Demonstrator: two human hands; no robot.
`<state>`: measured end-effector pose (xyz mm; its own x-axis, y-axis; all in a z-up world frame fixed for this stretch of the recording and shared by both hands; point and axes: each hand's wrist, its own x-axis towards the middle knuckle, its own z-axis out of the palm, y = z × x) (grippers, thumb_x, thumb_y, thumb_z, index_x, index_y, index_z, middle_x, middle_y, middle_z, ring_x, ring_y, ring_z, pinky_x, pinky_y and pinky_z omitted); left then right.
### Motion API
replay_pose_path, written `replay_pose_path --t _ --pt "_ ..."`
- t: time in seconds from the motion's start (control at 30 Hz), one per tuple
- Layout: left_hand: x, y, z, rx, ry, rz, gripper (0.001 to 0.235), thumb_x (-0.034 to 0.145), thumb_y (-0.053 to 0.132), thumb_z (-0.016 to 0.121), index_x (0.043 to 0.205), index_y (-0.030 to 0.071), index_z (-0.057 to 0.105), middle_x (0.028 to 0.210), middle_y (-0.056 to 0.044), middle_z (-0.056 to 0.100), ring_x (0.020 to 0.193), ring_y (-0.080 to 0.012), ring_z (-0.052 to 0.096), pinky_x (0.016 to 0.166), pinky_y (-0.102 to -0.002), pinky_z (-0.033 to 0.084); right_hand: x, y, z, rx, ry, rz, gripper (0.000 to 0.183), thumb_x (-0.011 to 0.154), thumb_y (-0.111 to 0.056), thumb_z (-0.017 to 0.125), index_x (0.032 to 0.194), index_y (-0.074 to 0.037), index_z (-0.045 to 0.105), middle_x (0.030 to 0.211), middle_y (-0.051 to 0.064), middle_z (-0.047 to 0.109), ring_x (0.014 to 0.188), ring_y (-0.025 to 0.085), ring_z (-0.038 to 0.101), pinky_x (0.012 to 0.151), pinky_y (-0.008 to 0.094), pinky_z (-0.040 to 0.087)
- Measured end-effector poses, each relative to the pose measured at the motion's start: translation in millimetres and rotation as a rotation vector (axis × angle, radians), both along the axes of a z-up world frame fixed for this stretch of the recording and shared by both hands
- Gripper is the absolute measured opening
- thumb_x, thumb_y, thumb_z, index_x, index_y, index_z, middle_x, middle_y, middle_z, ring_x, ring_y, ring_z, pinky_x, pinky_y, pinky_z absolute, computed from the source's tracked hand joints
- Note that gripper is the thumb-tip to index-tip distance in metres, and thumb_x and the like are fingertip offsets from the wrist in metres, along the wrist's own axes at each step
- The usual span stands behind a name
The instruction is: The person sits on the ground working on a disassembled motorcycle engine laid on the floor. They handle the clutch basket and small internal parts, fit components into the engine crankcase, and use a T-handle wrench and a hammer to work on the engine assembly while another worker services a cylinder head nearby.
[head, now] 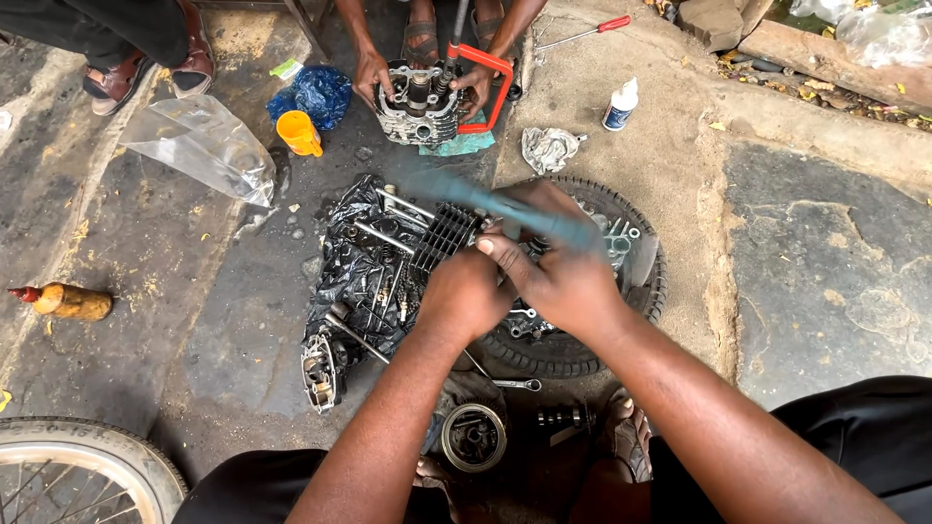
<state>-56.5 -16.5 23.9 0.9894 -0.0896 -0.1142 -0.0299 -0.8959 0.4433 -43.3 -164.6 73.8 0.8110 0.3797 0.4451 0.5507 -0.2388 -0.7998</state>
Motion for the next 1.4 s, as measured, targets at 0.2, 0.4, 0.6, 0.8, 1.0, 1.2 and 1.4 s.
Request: replay_pose_path --t 0.2,0.4,0.6,0.8,1.0,1.2,1.4 --pt "6 -8 2 -0.145 0.229 0.03 0.017 0.094 0.023 0.066 0.099 0.006 0.064 0.088 -0.011 0.071 0.075 -0.0233 0.073 0.069 -0.039 0.061 -4 -6 11 -0.123 -0.093 0.019 0.042 0.098 -0.031 0.069 0.131 -0.006 0.061 0.134 0.014 0.066 0.103 0.024 0.075 0.087 0.038 0.061" --pt "25 -21 -19 -0.306 -0.266 -0.051 0.009 0.086 0.011 0.066 0.093 0.007 0.07 0.08 -0.013 0.075 0.071 -0.0312 0.074 0.065 -0.043 0.06 6 -22 40 -0.124 -0.127 0.027 0.031 0.097 -0.031 0.074 0.115 -0.006 0.07 0.099 0.008 0.072 0.092 0.022 0.074 0.086 0.037 0.06" --pt "47 -37 -36 -0.281 -0.142 0.009 0.014 0.093 0.017 0.063 0.098 0.005 0.068 0.076 -0.017 0.072 0.072 -0.0354 0.073 0.066 -0.049 0.06 21 -29 22 -0.131 -0.067 -0.014 0.02 0.093 -0.018 0.078 0.104 -0.003 0.072 0.091 0.009 0.07 0.082 0.021 0.072 0.075 0.034 0.058" --pt "48 -41 -27 -0.228 0.016 -0.008 0.026 0.092 0.028 0.069 0.087 0.002 0.069 0.079 -0.016 0.073 0.077 -0.0327 0.074 0.074 -0.048 0.061 33 -33 3 -0.118 -0.046 -0.03 0.021 0.096 -0.014 0.076 0.113 -0.003 0.072 0.093 0.009 0.071 0.083 0.017 0.072 0.074 0.032 0.06" --pt "49 -38 -7 -0.215 -0.026 -0.021 0.022 0.092 0.027 0.07 0.092 0.004 0.071 0.081 -0.015 0.074 0.077 -0.0332 0.074 0.073 -0.049 0.06 34 -32 11 -0.082 -0.008 -0.076 0.026 0.096 -0.015 0.076 0.118 -0.004 0.071 0.1 0.009 0.073 0.082 0.014 0.072 0.07 0.03 0.06" --pt "53 -35 -24 -0.285 -0.12 -0.06 0.02 0.093 0.028 0.07 0.099 0.009 0.072 0.079 -0.012 0.074 0.074 -0.0275 0.075 0.069 -0.045 0.06 43 -38 -17 0.079 0.207 0.001 0.025 0.101 -0.013 0.07 0.123 -0.002 0.065 0.095 0.007 0.075 0.081 0.012 0.07 0.069 0.028 0.06" --pt "45 -40 -36 -0.354 -0.174 -0.009 0.027 0.092 0.034 0.074 0.1 0.008 0.07 0.082 -0.008 0.075 0.073 -0.0246 0.076 0.069 -0.04 0.062 37 -33 -9 0.12 0.195 -0.078 0.028 0.094 -0.012 0.074 0.116 0.0 0.062 0.096 0.009 0.076 0.086 0.015 0.076 0.071 0.028 0.063"
